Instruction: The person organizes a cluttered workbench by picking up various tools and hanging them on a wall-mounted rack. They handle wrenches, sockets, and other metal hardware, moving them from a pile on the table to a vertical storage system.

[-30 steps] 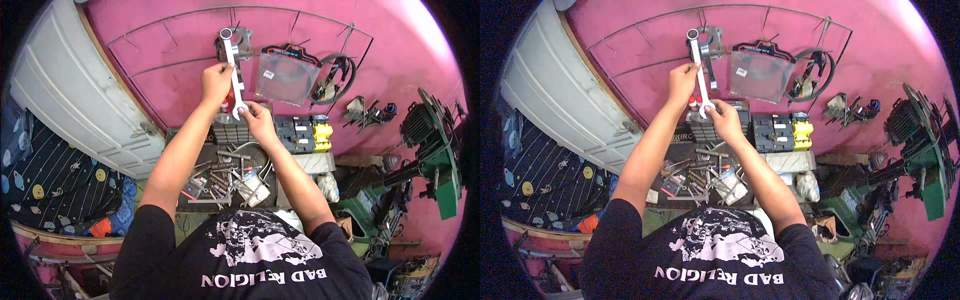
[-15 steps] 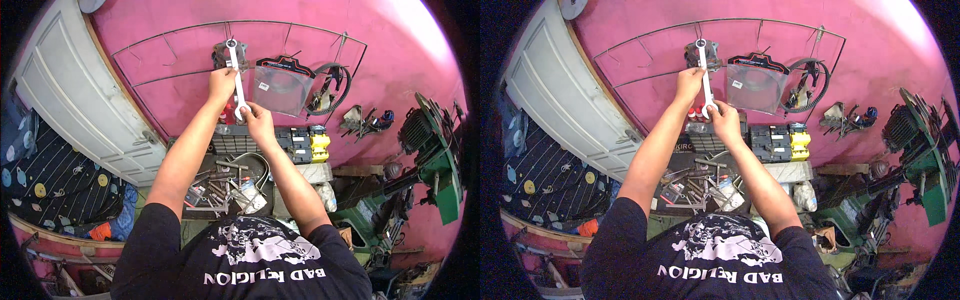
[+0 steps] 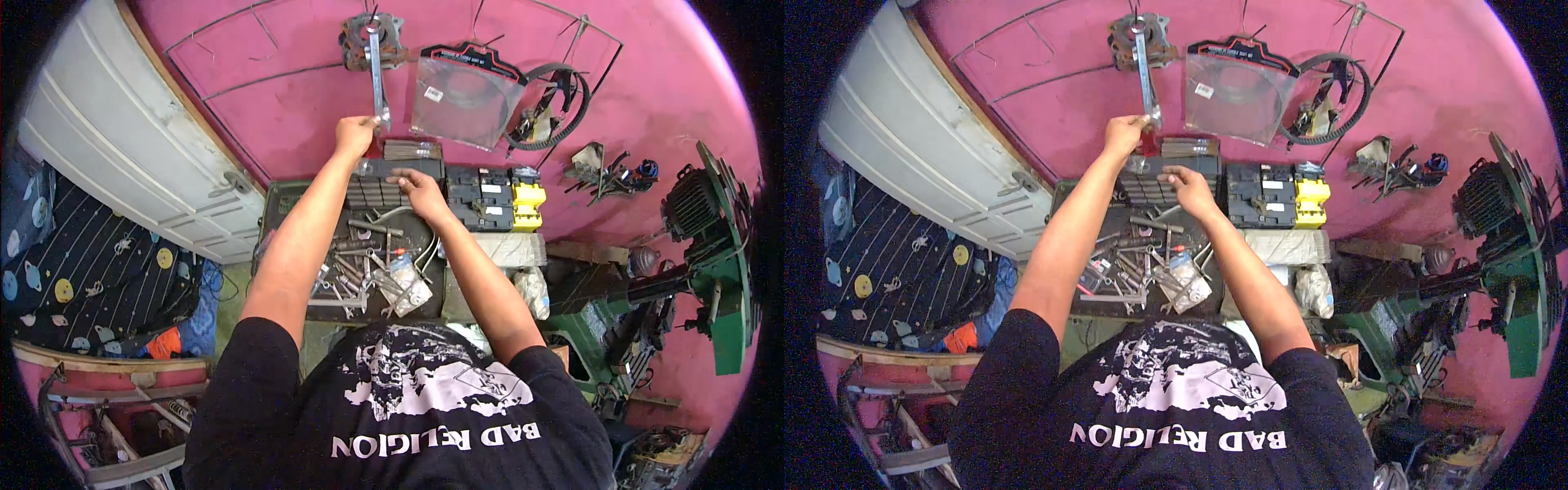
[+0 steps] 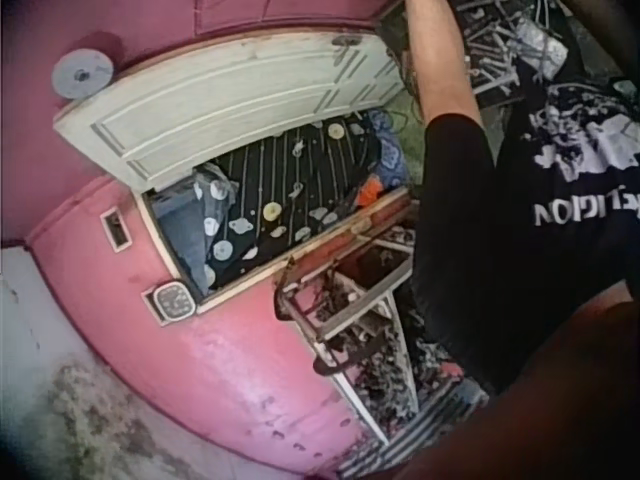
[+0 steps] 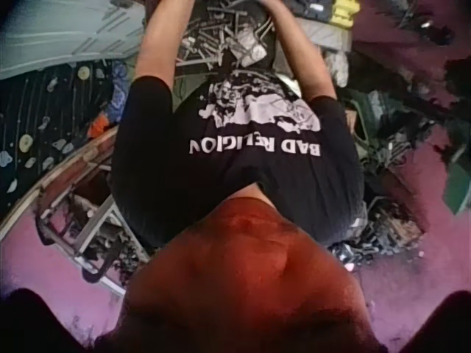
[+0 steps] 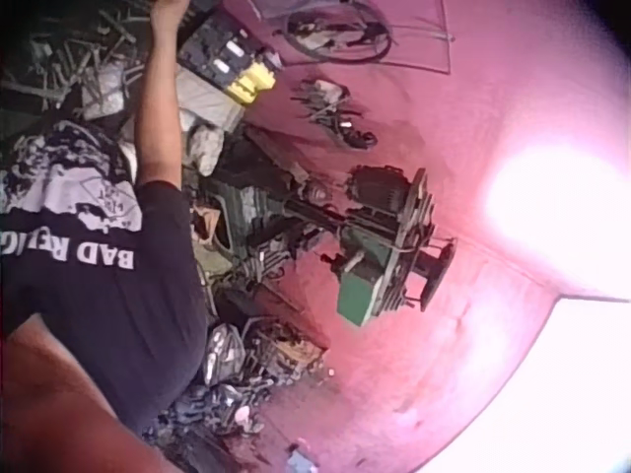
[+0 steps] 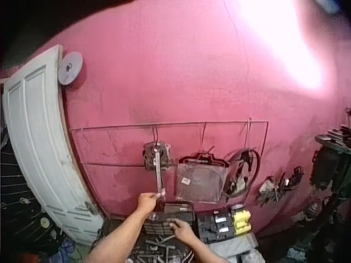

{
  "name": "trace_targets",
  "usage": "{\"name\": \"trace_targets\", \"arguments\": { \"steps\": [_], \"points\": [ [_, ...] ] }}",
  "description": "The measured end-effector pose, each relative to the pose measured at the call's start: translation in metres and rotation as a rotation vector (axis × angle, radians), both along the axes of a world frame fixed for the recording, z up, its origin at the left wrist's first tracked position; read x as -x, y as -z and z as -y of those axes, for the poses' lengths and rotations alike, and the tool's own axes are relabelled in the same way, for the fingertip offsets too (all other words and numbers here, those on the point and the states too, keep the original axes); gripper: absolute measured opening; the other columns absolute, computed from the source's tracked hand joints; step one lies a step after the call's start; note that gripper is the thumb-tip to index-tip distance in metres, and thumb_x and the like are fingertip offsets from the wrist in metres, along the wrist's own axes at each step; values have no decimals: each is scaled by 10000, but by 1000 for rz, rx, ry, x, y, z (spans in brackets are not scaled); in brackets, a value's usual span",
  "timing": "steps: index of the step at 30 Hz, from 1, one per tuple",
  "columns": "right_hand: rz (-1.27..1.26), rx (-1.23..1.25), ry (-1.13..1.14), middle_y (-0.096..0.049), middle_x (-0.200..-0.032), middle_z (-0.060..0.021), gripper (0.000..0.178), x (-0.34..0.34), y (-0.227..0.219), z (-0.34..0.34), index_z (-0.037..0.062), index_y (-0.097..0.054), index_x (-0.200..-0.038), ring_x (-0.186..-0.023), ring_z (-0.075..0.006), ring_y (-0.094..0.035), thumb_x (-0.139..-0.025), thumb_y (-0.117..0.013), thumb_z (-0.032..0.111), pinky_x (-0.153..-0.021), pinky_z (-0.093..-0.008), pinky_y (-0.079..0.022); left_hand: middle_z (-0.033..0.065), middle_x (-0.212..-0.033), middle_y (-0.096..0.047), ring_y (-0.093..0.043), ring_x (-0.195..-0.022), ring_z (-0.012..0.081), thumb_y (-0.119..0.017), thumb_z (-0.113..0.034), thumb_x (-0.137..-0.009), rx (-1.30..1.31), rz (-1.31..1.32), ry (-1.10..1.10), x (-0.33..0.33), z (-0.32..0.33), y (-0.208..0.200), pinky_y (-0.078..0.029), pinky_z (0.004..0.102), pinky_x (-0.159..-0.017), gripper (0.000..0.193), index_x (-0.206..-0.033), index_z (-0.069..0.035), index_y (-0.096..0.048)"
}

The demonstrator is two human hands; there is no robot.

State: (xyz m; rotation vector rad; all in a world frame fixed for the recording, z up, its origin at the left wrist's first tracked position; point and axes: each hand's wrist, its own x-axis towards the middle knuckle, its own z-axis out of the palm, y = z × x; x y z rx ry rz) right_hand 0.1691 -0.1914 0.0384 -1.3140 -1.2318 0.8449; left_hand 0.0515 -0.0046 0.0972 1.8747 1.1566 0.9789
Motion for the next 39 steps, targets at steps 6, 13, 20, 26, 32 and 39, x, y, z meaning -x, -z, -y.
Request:
{"name": "trace_targets", "arguments": {
  "steps": [6,13,20,26,32,39],
  "points": [
    [100,373,-16,-748,-942,-73,248,1,101,96,0,-691,-1156,-802,-137,-617,-974,-624,155,-783,-320,-517,162,-786,-740,-706,-700,245,-756,-328,-849,-14,-357,12,43,39,105,-505,393,-669,309,-829,-20,-773],
    [671,606,-97,-731,-1010,-196,293,28,193,179,83,-730,-1114,-942,-362,-709,-842,-685,183,-835,-457,-555,167,-1002,-741,-706,-956,380,-659,-297,-845,195,-655,177,94,210,251,-544,494,-871,245,-1030,-205,-790],
    [1078,570,-214,-715,-1084,-142,356,49,184,181,103,-691,-1099,-1076,-315,-664,-814,-749,309,-926,-442,-520,114,-1175,-622,-565,-1156,319,-649,-215,-865,-87,-855,290,101,292,247,-417,568,-937,438,-1295,-295,-672],
    [1138,510,-156,-689,-1065,-136,458,51,190,188,102,-695,-1058,-1155,-300,-612,-730,-819,397,-941,-423,-516,83,-1136,-616,-567,-1127,292,-631,-245,-888,-241,-961,387,96,288,259,-383,563,-940,366,-1246,-295,-692],
    [995,518,45,-695,-980,-192,356,36,179,180,60,-682,-1011,-980,-359,-665,-749,-788,275,-839,-475,-561,81,-1164,-633,-569,-1128,293,-648,-244,-876,-183,-835,315,98,289,240,-392,559,-924,429,-1304,-226,-658],
    [859,354,147,-694,-878,-181,188,19,178,170,38,-670,-958,-888,-402,-644,-804,-719,135,-824,-505,-529,102,-1169,-696,-600,-1094,320,-596,-262,-916,-89,-724,250,87,279,236,-427,539,-872,436,-1343,-183,-634]
  ]
}}
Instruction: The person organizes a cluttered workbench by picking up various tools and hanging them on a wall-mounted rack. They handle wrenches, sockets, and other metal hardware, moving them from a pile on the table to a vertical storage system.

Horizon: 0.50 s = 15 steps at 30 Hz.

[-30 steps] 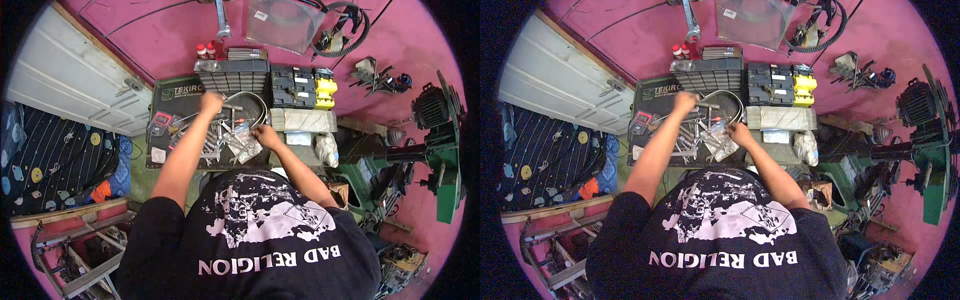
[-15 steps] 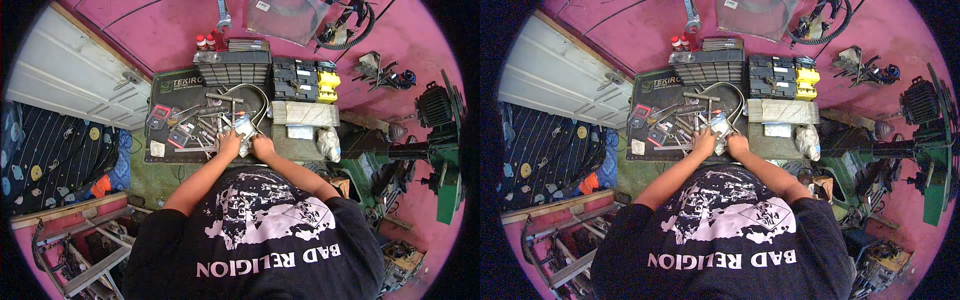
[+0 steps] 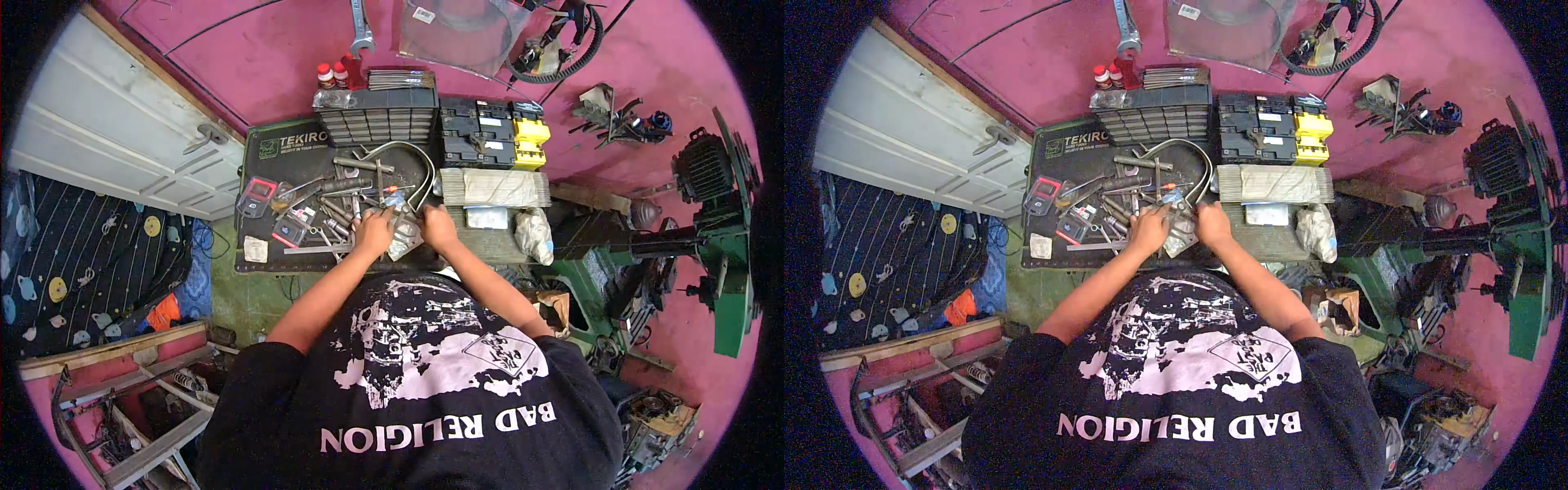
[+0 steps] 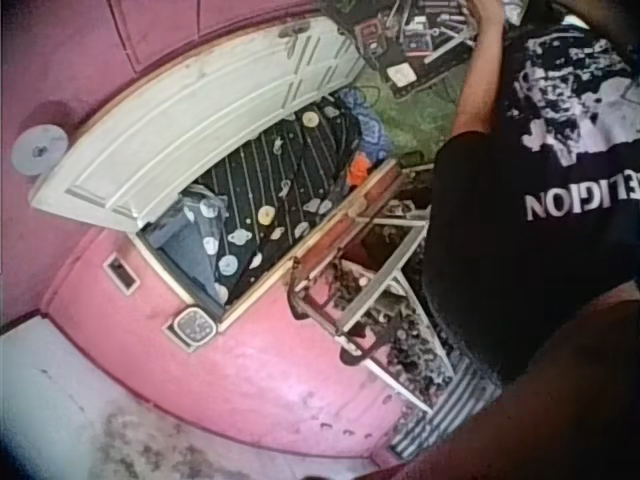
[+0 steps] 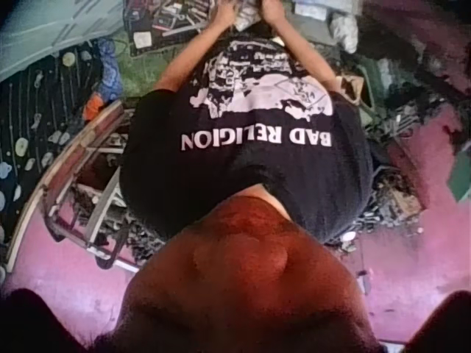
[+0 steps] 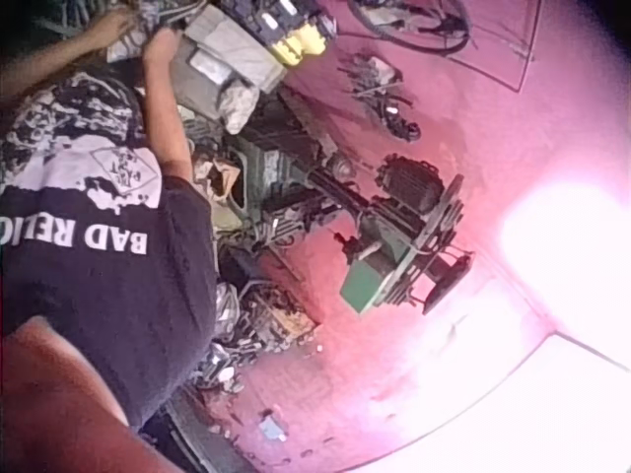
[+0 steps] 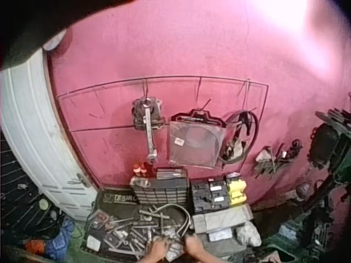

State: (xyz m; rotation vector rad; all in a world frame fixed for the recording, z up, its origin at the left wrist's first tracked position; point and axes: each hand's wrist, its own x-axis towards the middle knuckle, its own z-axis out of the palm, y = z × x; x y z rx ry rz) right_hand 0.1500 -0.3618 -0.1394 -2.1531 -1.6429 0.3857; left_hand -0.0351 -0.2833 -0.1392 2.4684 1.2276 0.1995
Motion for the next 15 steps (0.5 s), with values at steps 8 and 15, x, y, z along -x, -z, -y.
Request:
{"name": "trace_targets", "arguments": {
  "steps": [8,15],
  "points": [
    [-352,-334,-27,-687,-853,-173,52,2,-89,-14,11,-674,-873,-840,-391,-625,-827,-690,27,-786,-452,-485,-4,-845,-670,-526,-696,106,-701,-266,-956,927,839,-609,-19,-39,9,-433,288,-661,230,-1034,-50,-718],
    [-465,-374,61,-713,-892,-163,179,14,-165,-23,30,-699,-1015,-749,-303,-647,-846,-733,77,-783,-386,-467,-51,-796,-590,-480,-718,87,-748,-307,-912,1165,1134,-679,-26,-78,-98,-369,279,-618,184,-953,-131,-714]
  ]
}}
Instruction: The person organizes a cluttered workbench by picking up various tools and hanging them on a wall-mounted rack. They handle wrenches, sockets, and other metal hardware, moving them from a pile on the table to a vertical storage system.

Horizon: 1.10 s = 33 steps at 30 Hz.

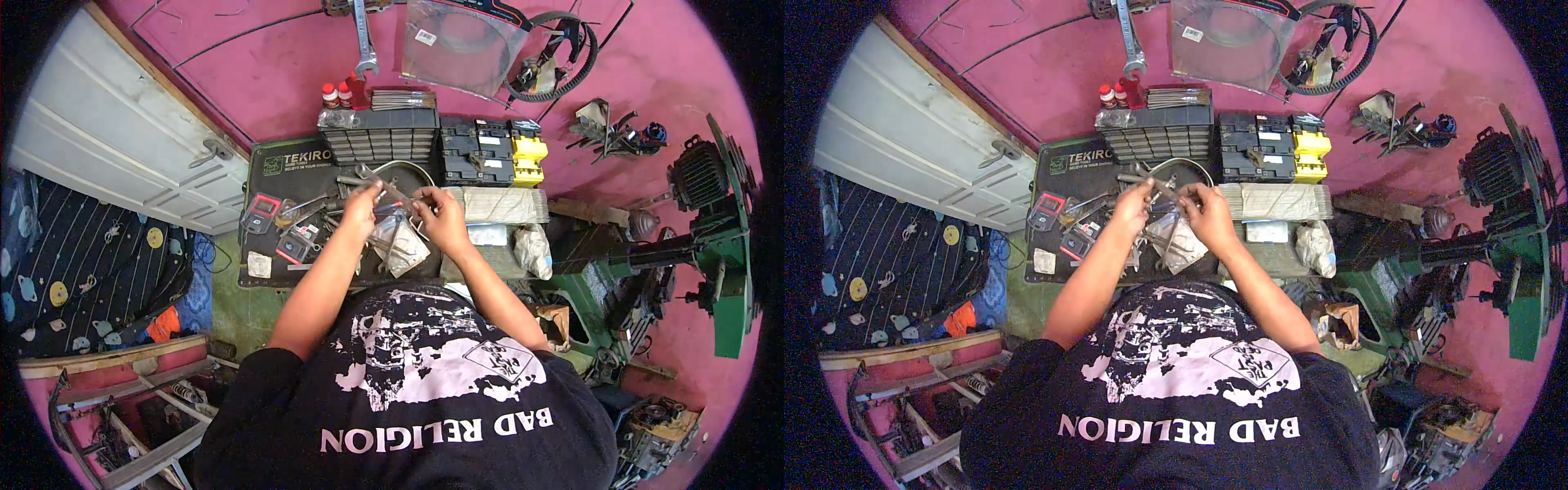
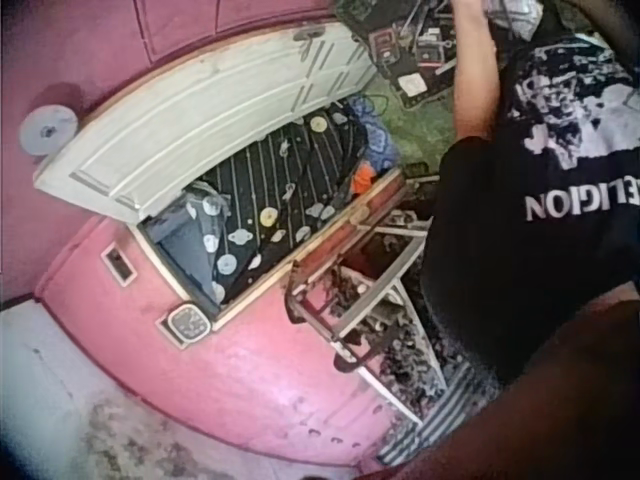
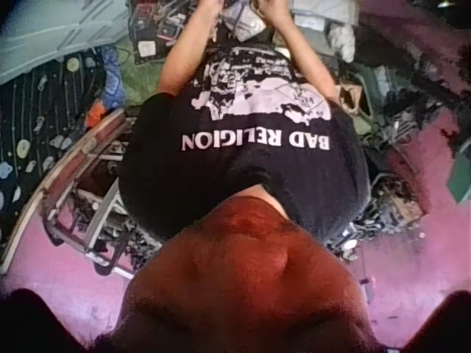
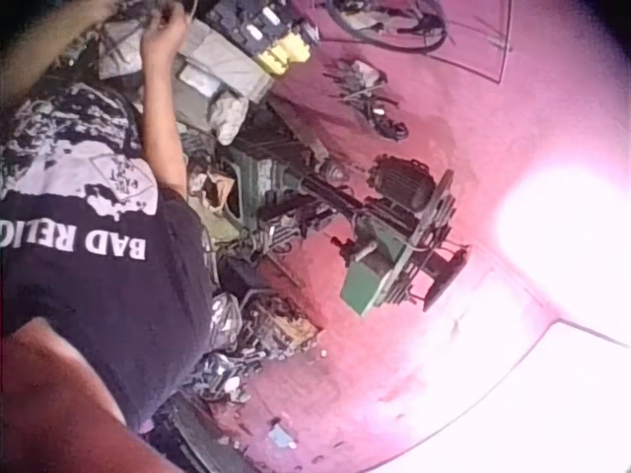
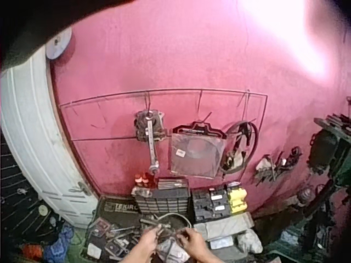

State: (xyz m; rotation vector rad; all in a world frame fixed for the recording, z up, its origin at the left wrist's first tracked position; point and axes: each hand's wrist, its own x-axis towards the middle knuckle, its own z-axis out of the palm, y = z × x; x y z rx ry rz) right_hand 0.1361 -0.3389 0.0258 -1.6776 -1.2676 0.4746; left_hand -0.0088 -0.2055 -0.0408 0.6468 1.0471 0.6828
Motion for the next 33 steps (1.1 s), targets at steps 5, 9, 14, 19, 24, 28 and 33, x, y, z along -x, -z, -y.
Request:
{"name": "trace_targets", "arguments": {
  "steps": [5,9,14,19,24,28,33],
  "points": [
    [-150,9,-63,-698,-910,-152,322,-3,21,-12,8,-688,-1176,-830,-226,-676,-874,-740,103,-764,-347,-527,-81,-768,-585,-448,-662,42,-767,-265,-897,-228,30,-21,-3,-33,-63,-337,233,-588,200,-1010,-100,-755],
    [-53,-215,-12,-714,-996,-162,231,-1,-18,-45,4,-714,-1113,-894,-278,-672,-901,-707,96,-811,-369,-528,-17,-844,-692,-532,-751,53,-758,-212,-908,-802,54,-98,-26,-31,-161,-416,236,-665,240,-1013,3,-764],
    [61,-530,14,-714,-998,-169,216,-8,-130,-108,12,-716,-1104,-933,-306,-658,-908,-676,94,-844,-384,-517,23,-818,-730,-569,-712,70,-752,-212,-906,-1217,-42,-231,-40,-51,-292,-456,267,-635,247,-966,28,-756],
    [-229,-486,11,-749,-960,-99,276,-18,-159,-153,-14,-690,-1201,-882,-165,-677,-966,-649,123,-817,-313,-517,-6,-762,-698,-576,-700,72,-759,-214,-901,-1113,136,-216,-82,-113,-327,-452,267,-640,238,-925,23,-767],
    [-353,-272,-14,-734,-921,-52,279,-14,-156,-164,-37,-693,-1204,-826,-91,-633,-988,-626,125,-777,-267,-511,10,-875,-721,-582,-801,72,-734,-208,-929,-946,-99,-131,-84,-175,-289,-439,245,-757,221,-961,8,-767],
    [-349,-264,5,-739,-920,-59,277,-30,-136,-172,-27,-695,-1207,-816,-93,-638,-983,-629,120,-768,-269,-515,-10,-822,-712,-570,-750,66,-754,-251,-914,-981,-169,-134,-91,-166,-282,-440,255,-706,240,-927,-12,-776],
    [-221,-281,-7,-756,-981,-140,264,-35,-112,-193,13,-702,-1197,-878,-185,-705,-957,-630,95,-812,-327,-529,-19,-747,-693,-556,-682,58,-767,-233,-891,-1004,-126,-169,-87,-176,-261,-440,270,-627,238,-854,1,-767]
  ]
}}
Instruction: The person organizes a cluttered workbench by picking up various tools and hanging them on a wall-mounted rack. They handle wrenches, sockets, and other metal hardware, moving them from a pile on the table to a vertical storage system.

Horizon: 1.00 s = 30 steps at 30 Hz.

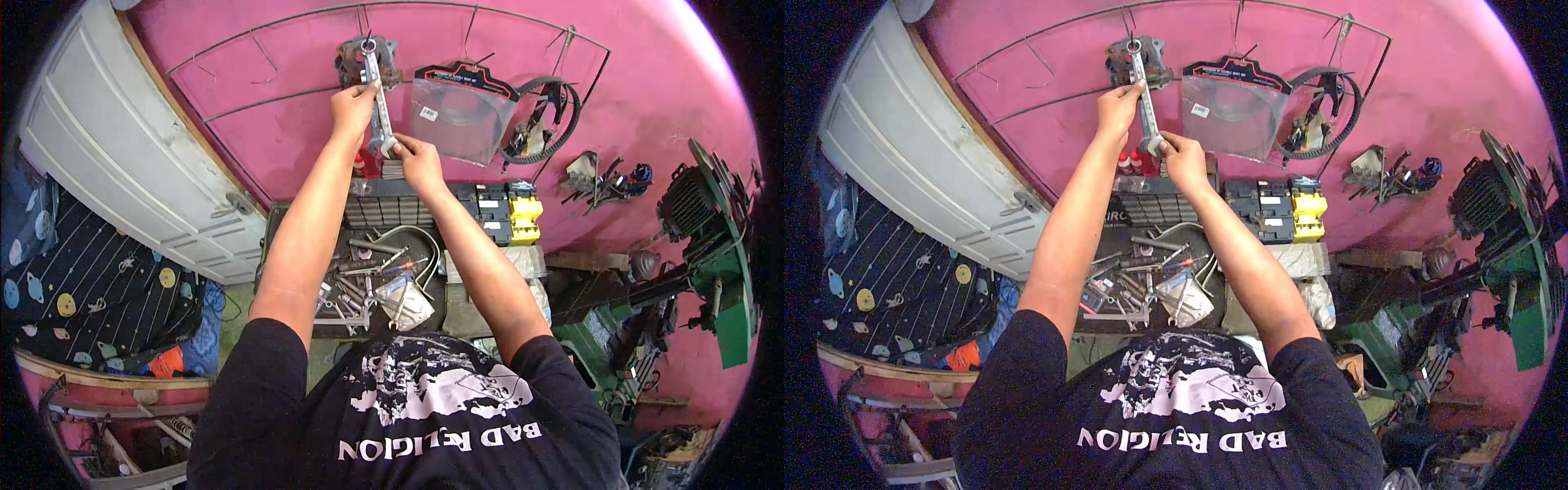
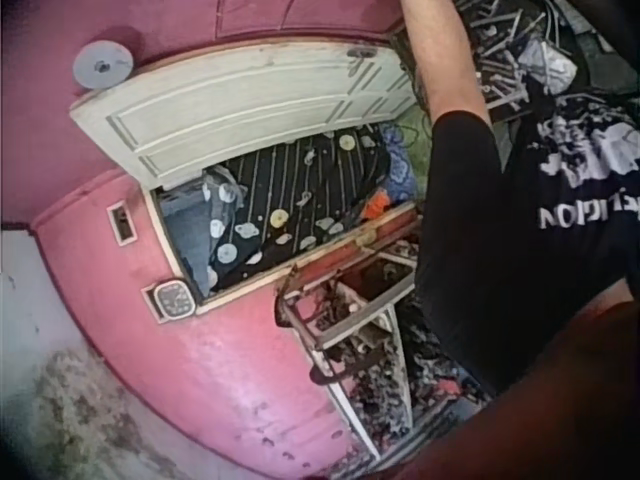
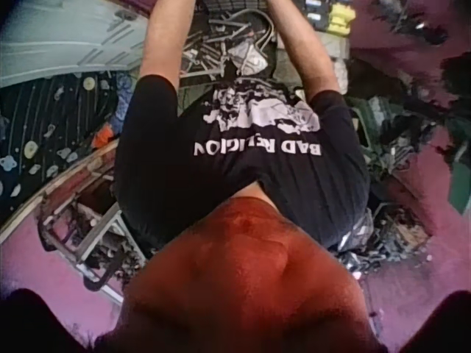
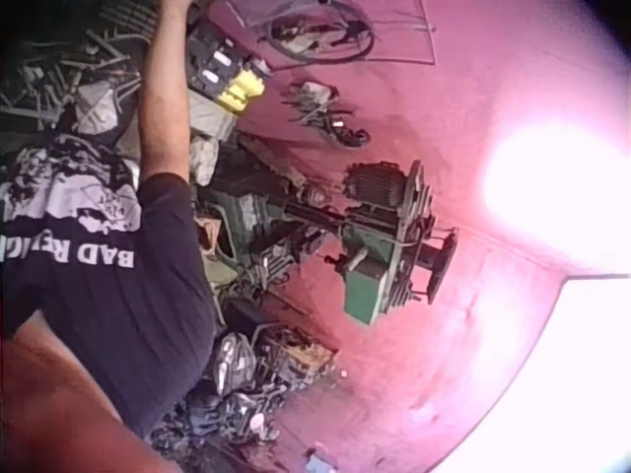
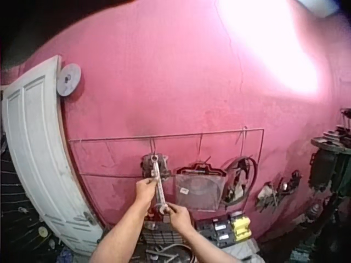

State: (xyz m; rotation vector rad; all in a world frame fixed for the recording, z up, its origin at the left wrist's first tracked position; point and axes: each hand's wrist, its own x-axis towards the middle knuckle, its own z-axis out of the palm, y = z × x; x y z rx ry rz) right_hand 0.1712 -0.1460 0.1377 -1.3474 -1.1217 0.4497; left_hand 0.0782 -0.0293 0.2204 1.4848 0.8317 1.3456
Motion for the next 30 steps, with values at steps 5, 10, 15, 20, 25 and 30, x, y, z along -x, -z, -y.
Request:
{"name": "trace_targets", "arguments": {
  "steps": [5,10,15,20,25,30],
  "points": [
    [31,56,-94,-765,-1034,-96,284,-8,52,-11,-3,-684,-1228,-974,-119,-680,-992,-527,11,-871,-283,-509,7,-703,-684,-593,-629,94,-779,-234,-876,-164,-143,-187,7,1,45,-470,295,-594,221,-883,-13,-781],
    [1,249,-139,-769,-992,-84,252,17,113,21,1,-705,-1176,-857,-106,-658,-984,-547,40,-802,-279,-507,123,-750,-742,-642,-648,154,-807,-263,-832,140,-161,-112,47,-4,120,-519,346,-658,296,-912,18,-765],
    [-22,507,-113,-757,-869,-138,186,41,213,81,52,-763,-1049,-780,-191,-714,-929,-632,108,-728,-344,-532,168,-780,-732,-702,-694,288,-783,-349,-836,64,-510,-348,114,39,253,-519,398,-698,325,-863,-25,-772],
    [80,681,-246,-738,-902,-189,169,79,274,123,21,-744,-998,-851,-291,-731,-879,-647,91,-782,-402,-548,192,-826,-731,-714,-753,345,-750,-328,-850,195,-755,-277,202,133,369,-523,428,-713,302,-876,-28,-771],
    [323,701,-229,-731,-903,-205,174,126,297,104,39,-747,-991,-865,-360,-712,-864,-656,115,-797,-450,-548,219,-839,-719,-703,-798,397,-739,-298,-847,300,-900,-256,266,182,403,-531,465,-741,290,-921,-19,-765],
    [731,569,-194,-716,-942,-177,214,165,277,52,119,-739,-1037,-948,-389,-632,-859,-623,139,-827,-498,-506,182,-852,-721,-698,-817,372,-721,-205,-847,67,-878,-391,321,136,399,-520,434,-790,211,-937,-15,-744]
  ]
}}
